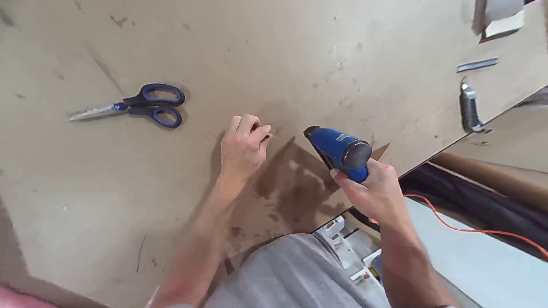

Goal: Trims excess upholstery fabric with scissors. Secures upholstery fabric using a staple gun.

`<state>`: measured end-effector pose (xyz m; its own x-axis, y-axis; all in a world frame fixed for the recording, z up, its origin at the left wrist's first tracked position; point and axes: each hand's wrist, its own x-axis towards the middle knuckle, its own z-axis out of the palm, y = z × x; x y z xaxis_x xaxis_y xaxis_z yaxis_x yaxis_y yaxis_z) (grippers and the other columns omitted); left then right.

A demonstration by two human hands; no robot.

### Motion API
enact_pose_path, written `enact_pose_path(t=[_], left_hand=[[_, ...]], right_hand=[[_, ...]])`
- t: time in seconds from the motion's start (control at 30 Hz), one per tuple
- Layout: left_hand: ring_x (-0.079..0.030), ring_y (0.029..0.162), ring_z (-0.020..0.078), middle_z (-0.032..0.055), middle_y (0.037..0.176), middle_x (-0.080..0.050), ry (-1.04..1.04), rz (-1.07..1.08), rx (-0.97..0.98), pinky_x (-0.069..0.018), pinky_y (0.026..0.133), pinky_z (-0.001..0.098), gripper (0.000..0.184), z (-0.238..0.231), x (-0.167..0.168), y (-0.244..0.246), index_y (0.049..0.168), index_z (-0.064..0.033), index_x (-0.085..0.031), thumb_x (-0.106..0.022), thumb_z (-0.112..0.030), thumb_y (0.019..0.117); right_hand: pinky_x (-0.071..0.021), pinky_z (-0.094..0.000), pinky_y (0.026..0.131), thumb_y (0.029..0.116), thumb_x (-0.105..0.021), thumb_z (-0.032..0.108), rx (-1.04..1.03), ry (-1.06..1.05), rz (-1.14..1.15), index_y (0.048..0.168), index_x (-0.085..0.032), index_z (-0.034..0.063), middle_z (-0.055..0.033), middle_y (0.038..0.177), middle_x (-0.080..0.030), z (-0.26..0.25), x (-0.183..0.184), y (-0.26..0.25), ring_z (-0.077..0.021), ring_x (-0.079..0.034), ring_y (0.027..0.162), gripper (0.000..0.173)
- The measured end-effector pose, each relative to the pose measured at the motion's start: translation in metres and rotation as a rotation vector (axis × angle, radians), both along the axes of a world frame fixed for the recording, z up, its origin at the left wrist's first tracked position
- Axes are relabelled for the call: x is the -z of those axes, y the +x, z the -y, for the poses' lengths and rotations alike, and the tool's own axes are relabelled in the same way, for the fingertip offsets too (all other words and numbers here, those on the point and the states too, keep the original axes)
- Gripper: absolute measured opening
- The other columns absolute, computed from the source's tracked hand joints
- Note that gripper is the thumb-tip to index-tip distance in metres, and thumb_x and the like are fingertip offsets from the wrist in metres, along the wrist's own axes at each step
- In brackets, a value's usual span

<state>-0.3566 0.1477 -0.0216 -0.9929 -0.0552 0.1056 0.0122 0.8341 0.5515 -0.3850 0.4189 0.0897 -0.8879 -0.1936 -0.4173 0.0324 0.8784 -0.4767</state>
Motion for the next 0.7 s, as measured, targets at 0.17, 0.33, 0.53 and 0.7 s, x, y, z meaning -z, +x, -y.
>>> enact_pose_path(t=[0.17, 0.33, 0.53, 0.7], left_hand=[[-0.07, 0.102, 0.023, 0.0086, 0.105, -0.076, 0.01, -0.193, -0.097, -0.0561, 0.09, 0.0342, 0.015, -0.002, 0.013, 0.014, 0.103, -0.009, -0.081, -0.071, -0.019, 0.0969], [-0.071, 0.086, 0.0191, 0.0086, 0.094, -0.077, 0.047, -0.235, -0.192, -0.0563, 0.075, 0.0302, 0.013, -0.003, 0.014, 0.014, 0.097, -0.0077, -0.082, -0.073, -0.017, 0.0936], [-0.071, 0.086, 0.015, 0.0086, 0.1, -0.075, 0.171, -0.17, -0.269, -0.0571, 0.072, 0.0301, 0.016, 0.002, 0.015, 0.013, 0.093, -0.0081, -0.079, -0.072, -0.021, 0.0957], [-0.071, 0.092, 0.013, 0.0067, 0.112, -0.074, 0.256, -0.057, -0.315, -0.0574, 0.074, 0.03, 0.022, 0.006, 0.009, 0.008, 0.094, -0.0113, -0.076, -0.067, -0.031, 0.098]], right_hand=[[-0.0523, -0.0329, 0.06, 0.0879, -0.064, 0.043, -0.076, -0.013, -0.042, 0.11, -0.074, 0.017, 0.0027, 0.08, -0.072, 0.001, 0.001, 0.002, -0.0059, -0.067, 0.07, 0.036], [-0.054, -0.0297, 0.062, 0.0885, -0.065, 0.04, -0.128, -0.047, -0.094, 0.113, -0.074, 0.014, 0.0016, 0.083, -0.074, 0.015, 0.001, -0.006, -0.0045, -0.068, 0.073, 0.037], [-0.0516, -0.0291, 0.06, 0.0848, -0.065, 0.037, -0.373, -0.108, -0.075, 0.11, -0.075, 0.0148, 0.0011, 0.081, -0.074, 0.047, -0.006, -0.031, -0.0049, -0.067, 0.071, 0.035], [-0.0512, -0.0324, 0.059, 0.086, -0.065, 0.04, -0.47, -0.049, -0.045, 0.107, -0.075, 0.016, 0.0018, 0.077, -0.072, 0.067, -0.004, -0.044, -0.0064, -0.067, 0.069, 0.034]])
